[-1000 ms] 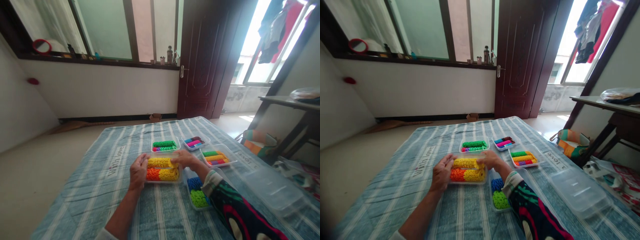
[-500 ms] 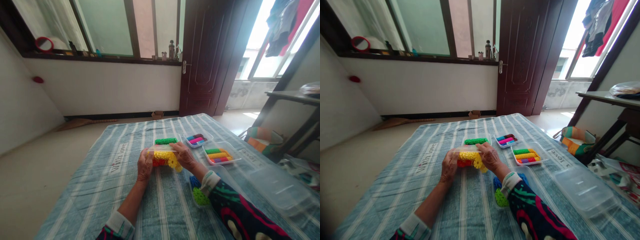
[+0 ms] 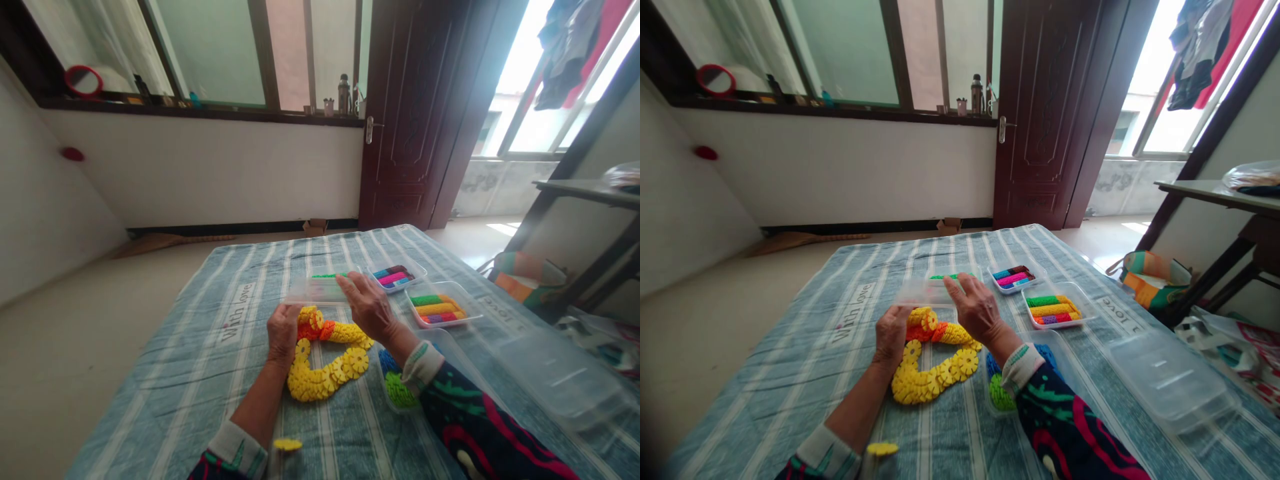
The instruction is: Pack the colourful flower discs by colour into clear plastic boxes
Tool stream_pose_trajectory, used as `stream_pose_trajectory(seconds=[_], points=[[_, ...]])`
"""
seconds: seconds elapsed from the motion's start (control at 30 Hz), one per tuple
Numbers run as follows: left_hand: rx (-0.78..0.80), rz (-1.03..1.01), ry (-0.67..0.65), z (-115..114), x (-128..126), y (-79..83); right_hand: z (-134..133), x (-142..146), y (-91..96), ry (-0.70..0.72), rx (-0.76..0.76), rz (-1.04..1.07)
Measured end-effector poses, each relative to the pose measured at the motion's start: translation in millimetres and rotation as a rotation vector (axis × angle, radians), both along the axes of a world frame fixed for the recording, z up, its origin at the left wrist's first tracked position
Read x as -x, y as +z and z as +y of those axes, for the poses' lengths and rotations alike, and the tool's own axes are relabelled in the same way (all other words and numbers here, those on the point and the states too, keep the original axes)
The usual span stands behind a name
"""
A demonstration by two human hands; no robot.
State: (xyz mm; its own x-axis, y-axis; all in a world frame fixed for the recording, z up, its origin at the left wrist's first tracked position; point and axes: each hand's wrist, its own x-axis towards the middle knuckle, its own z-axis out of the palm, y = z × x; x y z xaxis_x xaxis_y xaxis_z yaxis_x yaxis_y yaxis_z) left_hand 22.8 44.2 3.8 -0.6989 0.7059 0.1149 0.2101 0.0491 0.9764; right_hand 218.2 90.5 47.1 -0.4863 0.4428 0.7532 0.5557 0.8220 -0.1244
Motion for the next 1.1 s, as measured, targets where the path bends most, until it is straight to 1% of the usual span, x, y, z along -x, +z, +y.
stream_pose_trajectory(seconds=[0.1,0.2,0.27,0.37,0.4,0.47,0.53,0.6,0.63,0.7,0.73,0.77,0.83,0.87,0.93,1.0,1.03,1.1], points=[[-0.008,0.012,-0.075,2,3,-1.5,-2,-2,9.0,-0.07,0.064,0.115],[0.004,0.074,-0.117,4,6,-0.3,-6,-11,18.1,-0.109,0.156,0.269],[0.019,0.15,-0.158,5,7,1.3,-9,-25,24.0,-0.134,0.191,0.403],[0.037,0.283,-0.201,5,8,3.3,-13,-60,30.9,-0.209,0.263,0.616],[0.042,0.322,-0.208,5,8,3.7,-14,-74,32.4,-0.239,0.321,0.7],[0.049,0.387,-0.21,5,7,4.9,-16,-102,33.6,-0.272,0.494,0.936],[0.047,0.438,-0.206,6,5,8.1,-19,-123,32.2,-0.242,0.669,1.212],[0.03,0.48,-0.208,5,-1,15.5,-23,-134,27.8,-0.199,0.797,1.399],[0.016,0.5,-0.218,4,-6,21.3,-27,-136,24.5,-0.191,0.842,1.44],[-0.005,0.514,-0.291,-1,-23,36.6,-34,-132,16.9,-0.203,0.902,1.445],[-0.009,0.509,-0.358,-3,-34,45.6,-38,-127,13.0,-0.214,0.924,1.422],[0.016,0.451,-0.488,-6,-46,55.1,-42,-122,9.4,-0.222,0.944,1.387],[0.075,0.261,-0.723,-11,-72,72.8,-46,-113,4.0,-0.231,0.967,1.294],[0.086,0.203,-0.803,-12,-84,80.1,-47,-110,2.4,-0.233,0.965,1.247],[0.086,0.188,-0.929,-11,-105,90.3,-44,-113,1.1,-0.253,0.935,1.185],[0.065,0.234,-0.99,-5,-120,94.4,-35,-129,1.6,-0.337,0.879,1.16],[0.07,0.295,-0.999,1,-126,94.5,-29,-141,2.0,-0.412,0.847,1.144],[0.13,0.463,-0.985,14,-139,92.0,-16,-171,2.4,-0.62,0.776,1.071]])
